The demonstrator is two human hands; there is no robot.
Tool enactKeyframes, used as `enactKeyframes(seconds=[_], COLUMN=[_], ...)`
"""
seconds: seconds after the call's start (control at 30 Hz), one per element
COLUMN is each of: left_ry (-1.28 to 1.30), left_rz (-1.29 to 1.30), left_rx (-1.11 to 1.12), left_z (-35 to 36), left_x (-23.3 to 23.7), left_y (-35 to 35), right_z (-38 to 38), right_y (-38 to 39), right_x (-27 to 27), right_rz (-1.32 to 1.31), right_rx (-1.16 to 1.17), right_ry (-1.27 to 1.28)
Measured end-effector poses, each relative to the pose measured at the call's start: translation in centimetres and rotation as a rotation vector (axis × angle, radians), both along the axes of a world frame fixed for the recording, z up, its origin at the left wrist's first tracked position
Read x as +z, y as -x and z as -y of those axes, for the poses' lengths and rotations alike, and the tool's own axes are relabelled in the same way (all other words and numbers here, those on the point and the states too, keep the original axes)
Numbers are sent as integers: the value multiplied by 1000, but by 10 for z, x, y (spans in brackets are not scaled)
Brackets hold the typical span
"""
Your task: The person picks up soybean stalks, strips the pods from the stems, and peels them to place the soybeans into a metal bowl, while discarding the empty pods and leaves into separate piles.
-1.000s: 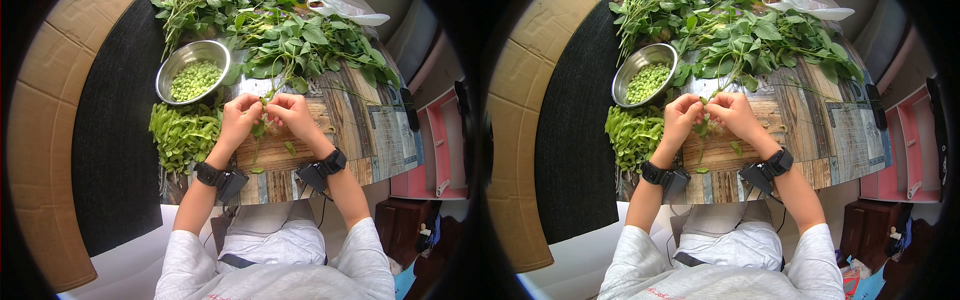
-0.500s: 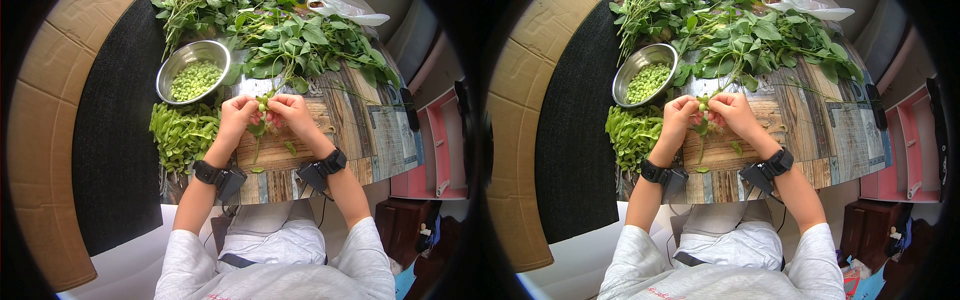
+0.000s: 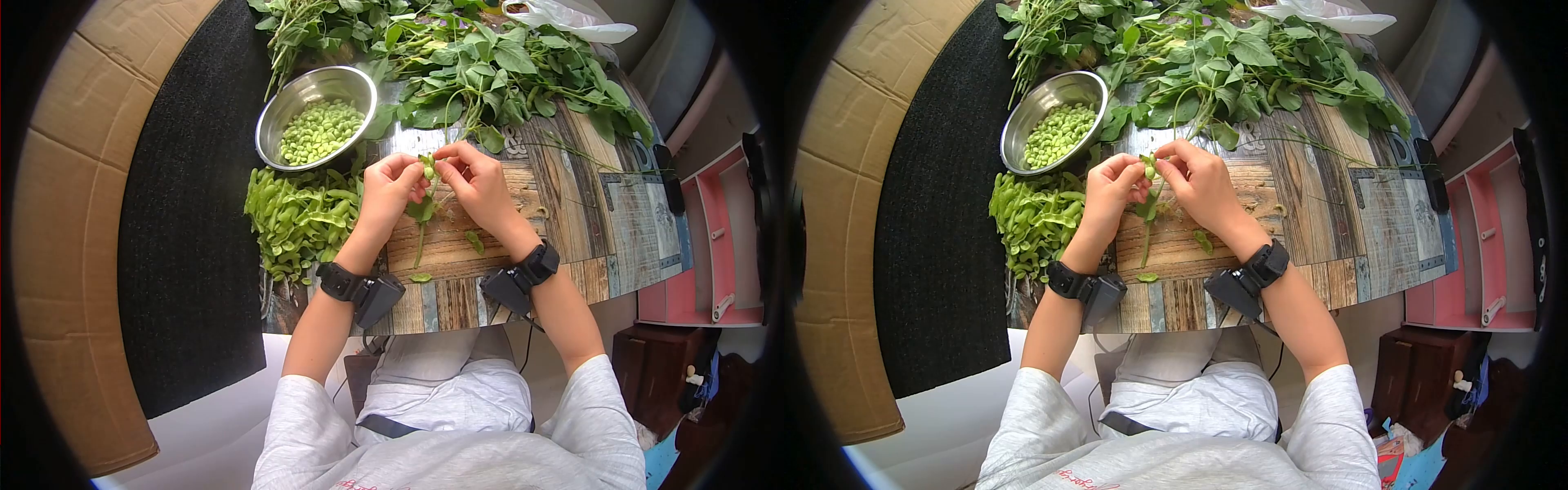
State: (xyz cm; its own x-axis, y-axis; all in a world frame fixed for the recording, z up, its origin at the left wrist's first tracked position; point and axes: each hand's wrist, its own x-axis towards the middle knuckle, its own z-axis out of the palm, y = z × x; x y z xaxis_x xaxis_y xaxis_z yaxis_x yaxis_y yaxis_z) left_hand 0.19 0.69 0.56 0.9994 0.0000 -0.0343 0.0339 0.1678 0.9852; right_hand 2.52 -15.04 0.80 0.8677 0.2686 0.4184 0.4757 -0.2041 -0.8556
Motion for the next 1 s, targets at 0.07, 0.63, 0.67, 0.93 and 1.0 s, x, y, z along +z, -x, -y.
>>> enactKeyframes(seconds=[0.07,0.63,0.67,0.93,1.0], left_ry=[-27,-98,-101,-124,-124], left_rz=[53,148,158,161,162], left_rx=[-2,66,63,56,57], left_z=[0,4,4,3,3], left_x=[0,-4,-4,-4,-4], left_y=[1,2,2,1,1], right_z=[0,-2,-2,-3,-3], right_y=[-1,-2,-3,-1,-2], right_x=[-2,-9,-12,-7,-7], right_rz=[15,-137,-151,-287,-317], right_rx=[-5,81,87,124,109], right_ry=[-1,-94,-119,-220,-236])
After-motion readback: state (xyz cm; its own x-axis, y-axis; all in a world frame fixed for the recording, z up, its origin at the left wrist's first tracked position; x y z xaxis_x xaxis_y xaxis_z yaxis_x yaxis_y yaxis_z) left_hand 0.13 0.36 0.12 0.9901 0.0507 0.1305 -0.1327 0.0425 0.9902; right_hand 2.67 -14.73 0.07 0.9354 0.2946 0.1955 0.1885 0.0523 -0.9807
